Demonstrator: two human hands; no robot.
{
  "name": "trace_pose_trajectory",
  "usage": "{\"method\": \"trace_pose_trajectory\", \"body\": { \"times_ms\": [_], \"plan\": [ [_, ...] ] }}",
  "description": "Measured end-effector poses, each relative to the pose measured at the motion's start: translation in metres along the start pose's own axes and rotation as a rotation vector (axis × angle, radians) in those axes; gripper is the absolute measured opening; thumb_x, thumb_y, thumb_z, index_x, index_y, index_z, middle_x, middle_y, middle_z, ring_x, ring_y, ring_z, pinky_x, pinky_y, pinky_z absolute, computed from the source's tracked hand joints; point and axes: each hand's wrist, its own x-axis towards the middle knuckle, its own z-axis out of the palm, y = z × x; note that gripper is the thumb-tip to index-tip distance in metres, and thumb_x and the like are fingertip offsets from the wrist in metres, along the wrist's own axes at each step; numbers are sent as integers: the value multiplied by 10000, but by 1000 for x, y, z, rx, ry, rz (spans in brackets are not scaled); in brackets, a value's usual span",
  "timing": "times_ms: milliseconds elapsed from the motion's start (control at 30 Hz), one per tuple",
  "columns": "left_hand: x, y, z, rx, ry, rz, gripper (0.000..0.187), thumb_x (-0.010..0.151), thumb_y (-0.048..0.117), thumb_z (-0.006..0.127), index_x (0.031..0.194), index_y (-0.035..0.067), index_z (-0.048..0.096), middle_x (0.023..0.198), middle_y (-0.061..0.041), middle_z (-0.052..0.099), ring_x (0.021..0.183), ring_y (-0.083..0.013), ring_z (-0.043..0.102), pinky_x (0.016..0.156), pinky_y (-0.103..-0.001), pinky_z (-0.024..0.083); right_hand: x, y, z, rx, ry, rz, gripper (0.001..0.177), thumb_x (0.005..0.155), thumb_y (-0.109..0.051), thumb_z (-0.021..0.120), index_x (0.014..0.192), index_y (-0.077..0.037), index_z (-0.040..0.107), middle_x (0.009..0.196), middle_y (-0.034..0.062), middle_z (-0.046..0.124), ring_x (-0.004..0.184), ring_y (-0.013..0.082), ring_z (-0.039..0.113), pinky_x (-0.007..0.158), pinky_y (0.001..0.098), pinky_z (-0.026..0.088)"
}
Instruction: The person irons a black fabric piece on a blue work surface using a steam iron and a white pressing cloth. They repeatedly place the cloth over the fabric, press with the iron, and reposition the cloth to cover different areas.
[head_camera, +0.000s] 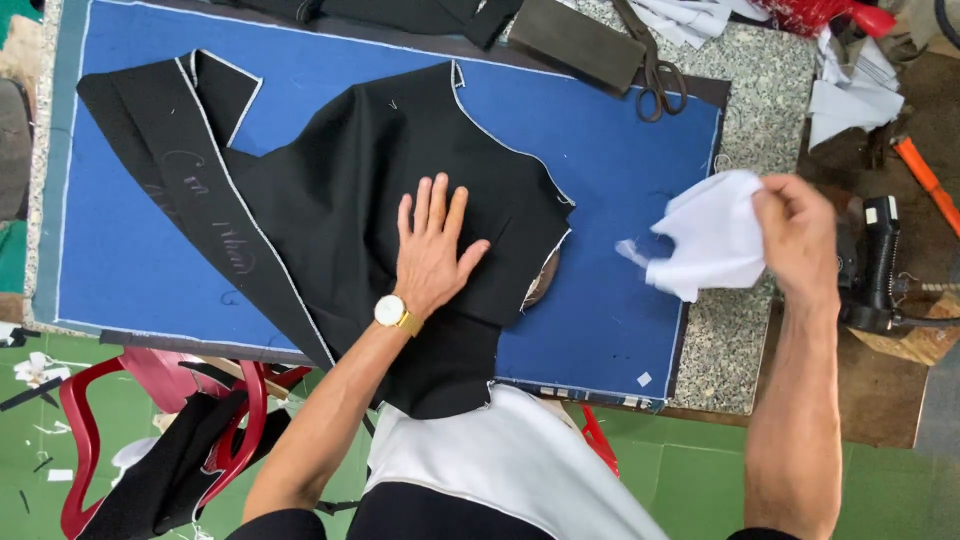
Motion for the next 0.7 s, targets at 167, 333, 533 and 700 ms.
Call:
{"method": "trace_pose_trajectory", "body": {
  "times_ms": [167, 333, 533, 700],
  "plan": [
    [5, -19, 12, 35, -95, 122, 679, 1065, 556, 396, 1536, 69, 456, 1625, -166, 379, 1512, -385, 309, 1189, -631, 250, -43, -24, 13, -38, -279, -15, 238, 1050, -152, 579, 1217, -27, 692, 1064, 120, 714, 881, 230, 635, 696, 357, 527],
    [-1, 30, -33, -435, -18, 241, 738, 944, 512, 634, 1486, 33, 488, 1513, -205, 510, 1431, -425, 437, 1203, -586, 262, -84, -61, 43, 50, -645, -50, 305, 940, -136, 620, 1214, -79, 741, 964, 117, 784, 584, 168, 618, 554, 305, 526],
    [-52, 87, -41, -962, -287, 339, 473, 852, 383, 797, 1234, 149, 643, 1096, -77, 628, 1168, -305, 590, 1112, -475, 372, -97, -121, 71, 140, -1045, -232, 242, 932, -144, 637, 1087, -78, 811, 892, 173, 798, 797, 312, 733, 712, 471, 566],
    [-86, 78, -51, -1047, -517, 146, 130, 929, 252, 744, 1000, 149, 712, 788, -74, 671, 808, -304, 698, 753, -418, 543, -96, -131, 76, 4, -1197, -104, 214, 913, -189, 699, 1057, -114, 839, 722, 69, 741, 656, 216, 645, 646, 377, 530]
  ]
}}
